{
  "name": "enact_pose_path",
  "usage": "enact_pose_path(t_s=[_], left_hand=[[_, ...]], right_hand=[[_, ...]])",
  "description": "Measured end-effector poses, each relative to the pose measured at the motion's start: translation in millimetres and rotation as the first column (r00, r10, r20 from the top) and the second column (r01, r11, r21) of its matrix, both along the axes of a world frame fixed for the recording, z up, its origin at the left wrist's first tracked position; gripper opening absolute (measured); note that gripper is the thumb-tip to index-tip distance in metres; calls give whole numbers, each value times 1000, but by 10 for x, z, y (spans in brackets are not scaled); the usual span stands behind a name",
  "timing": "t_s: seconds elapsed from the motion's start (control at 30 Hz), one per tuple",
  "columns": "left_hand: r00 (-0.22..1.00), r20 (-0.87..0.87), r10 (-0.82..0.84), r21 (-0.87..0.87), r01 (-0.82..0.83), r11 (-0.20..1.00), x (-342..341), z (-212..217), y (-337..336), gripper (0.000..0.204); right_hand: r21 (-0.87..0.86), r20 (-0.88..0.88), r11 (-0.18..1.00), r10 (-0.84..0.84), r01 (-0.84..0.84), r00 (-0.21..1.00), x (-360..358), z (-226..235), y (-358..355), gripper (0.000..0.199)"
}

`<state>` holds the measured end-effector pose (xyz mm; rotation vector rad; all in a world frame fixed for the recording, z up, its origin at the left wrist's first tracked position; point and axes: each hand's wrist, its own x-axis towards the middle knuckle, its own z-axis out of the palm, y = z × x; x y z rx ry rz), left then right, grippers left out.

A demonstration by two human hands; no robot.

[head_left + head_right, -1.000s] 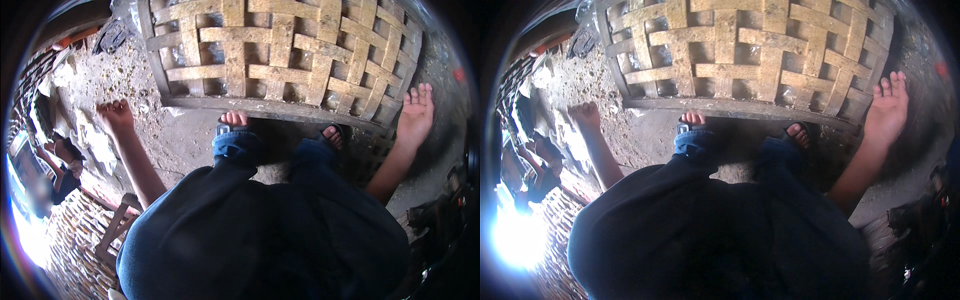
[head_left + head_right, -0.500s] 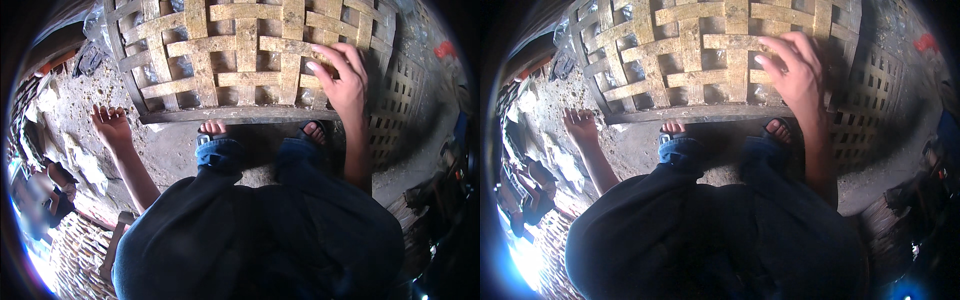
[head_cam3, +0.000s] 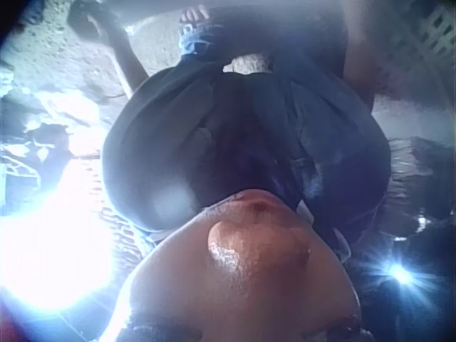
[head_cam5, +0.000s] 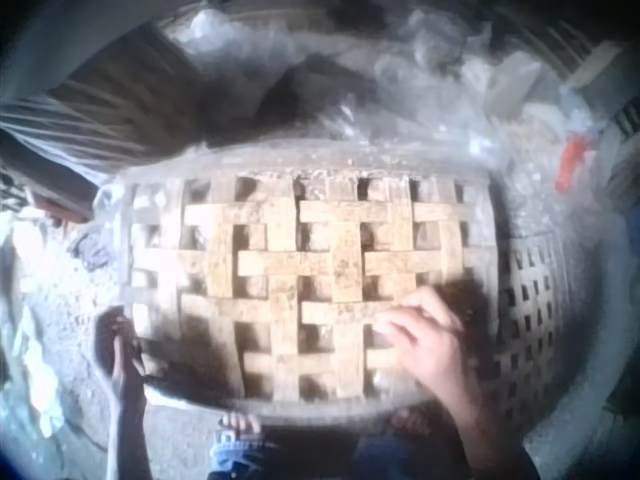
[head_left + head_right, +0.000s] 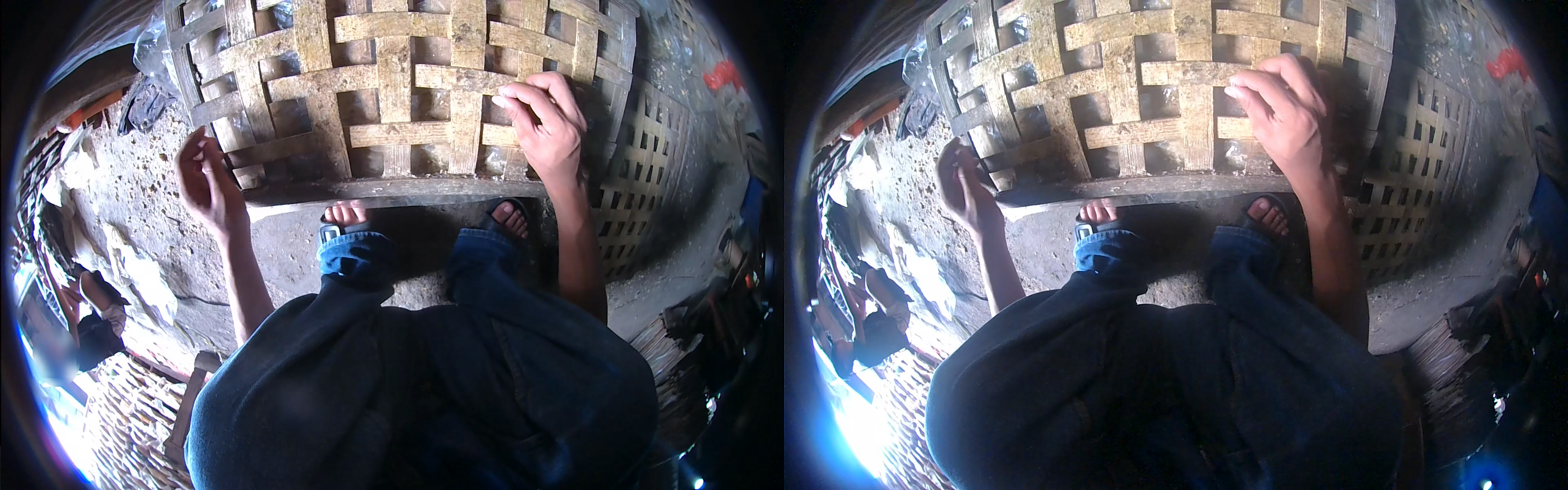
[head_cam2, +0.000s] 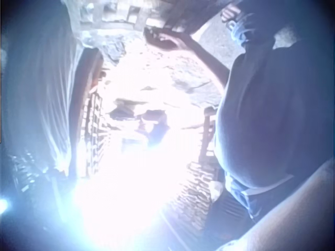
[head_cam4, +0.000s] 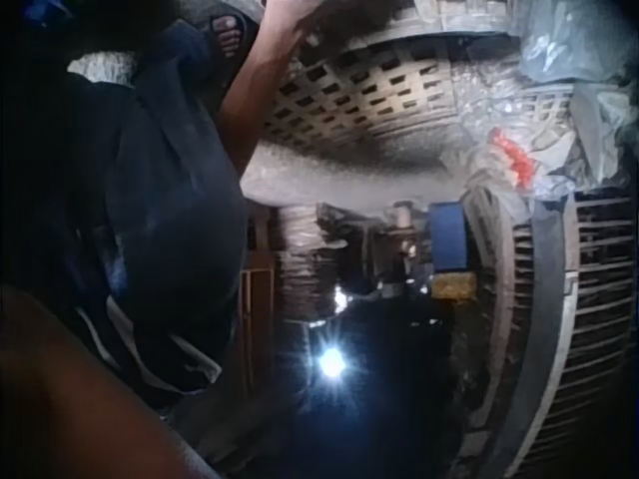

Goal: The person assembles a wooden lattice tray by placing a plastic sheet inside, pressing it down, and adjusting the frame. The person repeats this process with another tray, ensuring the plastic is properly seated.

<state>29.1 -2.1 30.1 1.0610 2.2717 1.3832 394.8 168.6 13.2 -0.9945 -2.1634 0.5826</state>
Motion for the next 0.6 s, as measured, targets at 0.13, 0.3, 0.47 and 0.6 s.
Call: enact_pose_path(t_s=[0.13, 0.3, 0.47, 0.6], left_hand=[[992, -113, -53, -101, 42, 994, 69, -43, 49, 21], [977, -171, -130, -100, 114, 988, 41, -113, 59, 22], [969, -190, -156, -134, 131, 982, 28, -99, 53, 23], [971, -178, -161, -122, 140, 983, 27, -119, 78, 24]], right_hand=[[0, 28, 999, 33, -33, 999, 22, -5, 41, 20], [39, 100, 997, 67, -71, 993, 27, 47, 75, 19], [45, 171, 994, 93, -102, 981, 52, 43, 92, 16], [-198, -54, 972, 117, -126, 992, 186, 92, 112, 7]])
